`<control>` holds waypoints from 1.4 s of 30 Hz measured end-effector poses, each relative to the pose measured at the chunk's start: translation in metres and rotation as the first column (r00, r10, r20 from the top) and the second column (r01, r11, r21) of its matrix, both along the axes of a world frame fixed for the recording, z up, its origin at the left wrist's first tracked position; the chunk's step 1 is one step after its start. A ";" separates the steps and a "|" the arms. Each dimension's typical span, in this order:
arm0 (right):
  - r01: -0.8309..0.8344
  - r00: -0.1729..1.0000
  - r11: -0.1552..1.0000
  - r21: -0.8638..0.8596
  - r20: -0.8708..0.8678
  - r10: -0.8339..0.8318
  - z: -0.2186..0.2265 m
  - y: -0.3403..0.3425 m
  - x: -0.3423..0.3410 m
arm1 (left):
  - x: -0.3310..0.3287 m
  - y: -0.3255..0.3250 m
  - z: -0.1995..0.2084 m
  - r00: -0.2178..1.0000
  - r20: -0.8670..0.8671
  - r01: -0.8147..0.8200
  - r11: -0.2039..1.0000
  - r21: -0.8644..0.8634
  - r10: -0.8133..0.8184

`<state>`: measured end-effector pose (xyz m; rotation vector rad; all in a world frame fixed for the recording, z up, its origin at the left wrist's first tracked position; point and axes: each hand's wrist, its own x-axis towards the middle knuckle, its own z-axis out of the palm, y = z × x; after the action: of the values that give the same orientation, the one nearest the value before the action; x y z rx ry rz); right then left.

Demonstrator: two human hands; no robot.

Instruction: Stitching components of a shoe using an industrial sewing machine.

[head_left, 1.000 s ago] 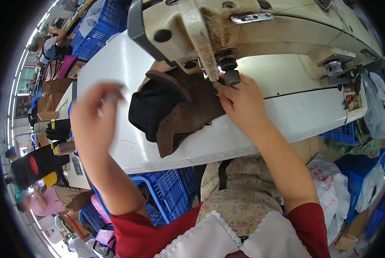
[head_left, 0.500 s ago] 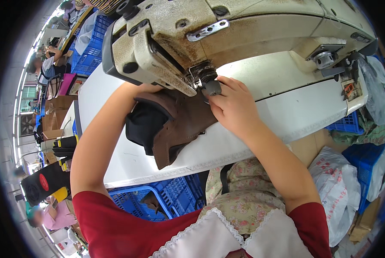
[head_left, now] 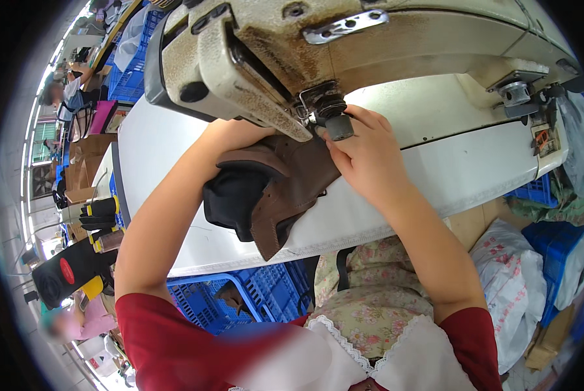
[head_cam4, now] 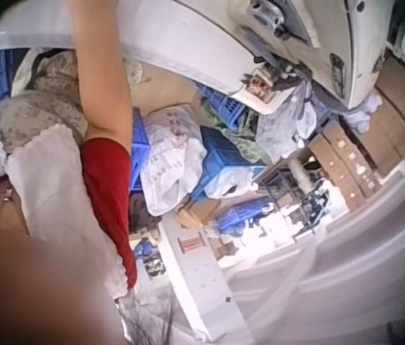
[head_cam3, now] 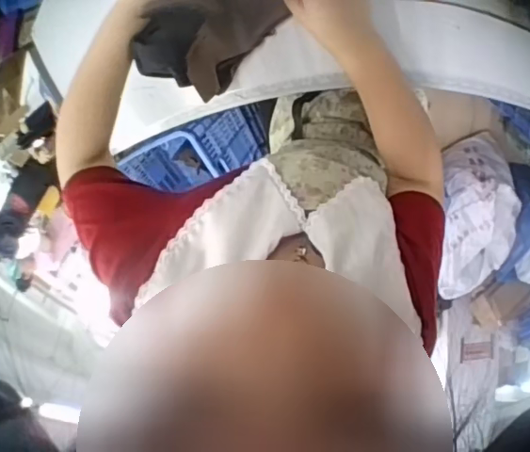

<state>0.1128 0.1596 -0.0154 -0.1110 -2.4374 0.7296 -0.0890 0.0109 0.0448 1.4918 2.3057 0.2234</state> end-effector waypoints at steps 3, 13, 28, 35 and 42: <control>0.031 1.000 0.999 -0.042 0.002 -0.031 0.001 -0.001 0.001 | 0.002 0.000 -0.001 0.999 -0.048 0.013 1.000 -0.018 -0.014; -0.032 0.999 0.996 -0.082 -0.021 0.031 0.002 0.004 -0.001 | 0.000 0.005 -0.009 0.992 0.114 -0.058 0.997 0.053 0.052; 0.011 1.000 1.000 0.017 -0.026 -0.010 -0.002 0.001 -0.004 | -0.005 0.000 -0.026 0.983 0.120 -0.161 0.973 0.167 0.142; 0.025 1.000 0.999 0.032 -0.004 -0.025 0.000 0.002 -0.006 | 0.003 0.005 -0.013 0.955 0.212 -0.223 0.973 0.064 0.205; 0.020 1.000 1.000 -0.002 0.004 -0.020 0.000 0.006 -0.009 | 0.000 0.010 -0.020 0.983 0.091 -0.170 0.982 0.085 0.162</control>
<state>0.1035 0.1655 -0.0159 -0.1381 -2.4359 0.7236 -0.0889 0.0207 0.0248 1.3057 2.3815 0.4360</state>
